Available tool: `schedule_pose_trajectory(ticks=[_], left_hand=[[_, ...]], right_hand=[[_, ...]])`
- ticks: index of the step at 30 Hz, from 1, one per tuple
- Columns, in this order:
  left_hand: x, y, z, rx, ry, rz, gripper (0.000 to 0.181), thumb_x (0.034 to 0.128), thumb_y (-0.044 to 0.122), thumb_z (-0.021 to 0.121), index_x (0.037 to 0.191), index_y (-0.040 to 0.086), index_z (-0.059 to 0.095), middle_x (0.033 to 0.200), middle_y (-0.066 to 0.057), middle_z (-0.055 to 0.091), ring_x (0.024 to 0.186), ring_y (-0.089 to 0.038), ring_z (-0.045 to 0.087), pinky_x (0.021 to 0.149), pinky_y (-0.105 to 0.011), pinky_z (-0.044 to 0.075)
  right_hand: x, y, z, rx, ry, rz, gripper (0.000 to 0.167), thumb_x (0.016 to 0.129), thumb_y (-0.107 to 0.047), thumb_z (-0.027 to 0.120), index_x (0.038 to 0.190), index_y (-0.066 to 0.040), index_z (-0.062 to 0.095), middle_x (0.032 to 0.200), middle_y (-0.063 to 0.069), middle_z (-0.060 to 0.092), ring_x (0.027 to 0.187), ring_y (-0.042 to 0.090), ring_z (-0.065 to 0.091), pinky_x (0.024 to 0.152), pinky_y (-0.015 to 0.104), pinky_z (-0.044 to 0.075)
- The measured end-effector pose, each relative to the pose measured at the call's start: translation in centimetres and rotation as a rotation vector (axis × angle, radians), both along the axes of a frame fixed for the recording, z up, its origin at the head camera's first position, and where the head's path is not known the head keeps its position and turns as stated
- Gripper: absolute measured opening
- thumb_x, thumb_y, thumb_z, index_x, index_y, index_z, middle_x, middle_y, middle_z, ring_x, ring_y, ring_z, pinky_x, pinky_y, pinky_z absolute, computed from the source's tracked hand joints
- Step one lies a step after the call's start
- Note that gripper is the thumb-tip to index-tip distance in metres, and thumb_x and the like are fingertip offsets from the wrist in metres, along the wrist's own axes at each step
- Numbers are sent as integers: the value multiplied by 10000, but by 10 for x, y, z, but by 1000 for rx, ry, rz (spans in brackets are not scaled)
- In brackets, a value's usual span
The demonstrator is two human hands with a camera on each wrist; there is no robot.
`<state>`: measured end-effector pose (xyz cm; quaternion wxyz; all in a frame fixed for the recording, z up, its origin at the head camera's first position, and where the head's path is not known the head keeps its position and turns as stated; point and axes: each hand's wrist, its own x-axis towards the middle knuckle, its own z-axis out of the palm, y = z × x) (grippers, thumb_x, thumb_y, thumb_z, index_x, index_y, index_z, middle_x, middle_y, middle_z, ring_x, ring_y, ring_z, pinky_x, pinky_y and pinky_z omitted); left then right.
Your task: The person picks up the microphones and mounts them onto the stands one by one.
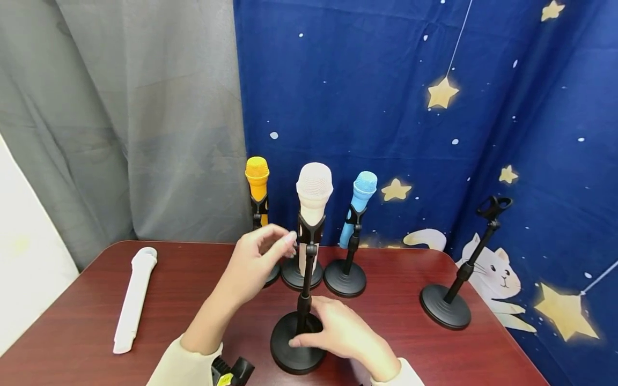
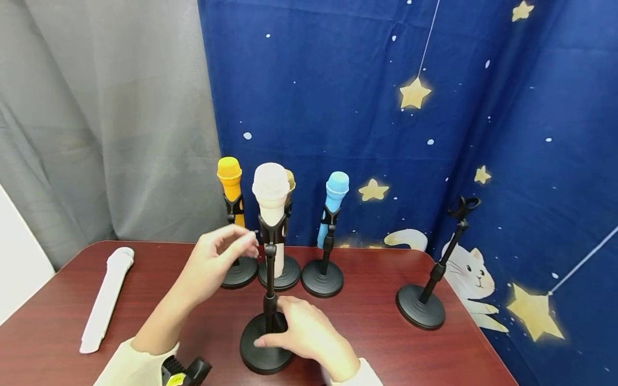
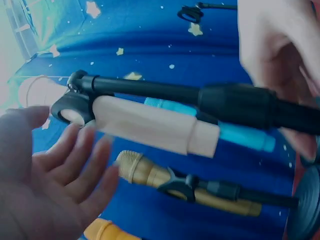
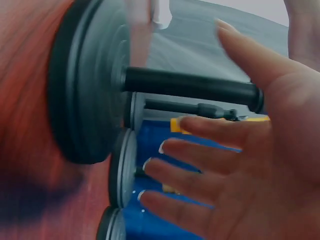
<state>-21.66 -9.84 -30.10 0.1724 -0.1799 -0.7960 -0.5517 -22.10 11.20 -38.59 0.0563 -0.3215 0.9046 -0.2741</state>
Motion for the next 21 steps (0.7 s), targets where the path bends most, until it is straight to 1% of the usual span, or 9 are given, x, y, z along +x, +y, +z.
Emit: schedule_pose_trajectory(ticks=[3, 5, 7, 9, 11, 14, 18, 19, 21], left_hand=[[4, -6, -11, -121, -64, -74, 253, 1012, 385, 605, 1095, 182, 731, 994, -2, 757, 918, -146, 723, 814, -272, 568], [6, -8, -20, -164, -119, -141, 279, 1008, 411, 604, 1141, 199, 728, 1069, 21, 757, 972, -111, 728, 853, -284, 575], [7, -10, -28, -178, -181, -204, 308, 1001, 418, 613, 1188, 195, 716, 1129, 26, 750, 1028, -97, 724, 902, -281, 575], [8, -12, -35, -172, -236, -270, 340, 992, 398, 635, 1235, 167, 693, 1164, 4, 744, 1069, -107, 718, 928, -271, 574], [7, -12, -41, -156, -281, -325, 368, 979, 376, 661, 1274, 155, 671, 1184, -4, 739, 1098, -114, 712, 937, -247, 569], [4, -12, -49, -134, -299, -413, 382, 969, 320, 685, 1307, 147, 648, 1210, -17, 733, 1123, -127, 706, 938, -222, 564], [0, -9, -58, -103, -303, -532, 365, 971, 233, 687, 1318, 130, 642, 1278, -45, 705, 1173, -134, 687, 971, -216, 546], [0, -9, -60, -99, -306, -555, 369, 971, 216, 687, 1322, 114, 641, 1294, -55, 696, 1183, -134, 682, 980, -217, 542], [-2, -8, -63, -100, -302, -574, 372, 973, 198, 683, 1328, 98, 638, 1317, -67, 685, 1202, -135, 672, 994, -217, 534]], right_hand=[[-1, -1, -5, 90, -31, 28, 782, 759, -612, 806, 1392, -209, 586, 1351, -52, 634, 1181, 94, 641, 936, 335, 554], [0, -3, -8, 131, -32, 35, 805, 732, -603, 831, 1392, -211, 590, 1394, -43, 605, 1194, 79, 624, 941, 334, 552], [1, -5, -12, 168, -18, 36, 781, 700, -603, 852, 1339, -215, 626, 1391, -51, 601, 1173, 58, 618, 922, 318, 553], [3, -6, -14, 187, 0, 52, 765, 671, -579, 883, 1300, -214, 645, 1355, -59, 613, 1149, 51, 619, 902, 305, 552], [4, -8, -17, 204, 15, 67, 809, 645, -554, 910, 1320, -204, 633, 1334, -70, 615, 1149, 49, 614, 905, 295, 549], [5, -9, -20, 229, 27, 73, 924, 617, -517, 940, 1401, -186, 579, 1344, -79, 604, 1176, 53, 605, 946, 284, 541], [5, -10, -24, 264, 34, 47, 975, 599, -511, 948, 1425, -173, 557, 1370, -76, 596, 1145, 53, 623, 928, 271, 546], [5, -10, -25, 267, 35, 45, 967, 597, -512, 948, 1416, -168, 564, 1367, -75, 599, 1132, 52, 627, 921, 267, 546], [4, -10, -26, 272, 38, 42, 965, 597, -518, 946, 1410, -161, 569, 1365, -75, 604, 1121, 51, 631, 917, 265, 546]])
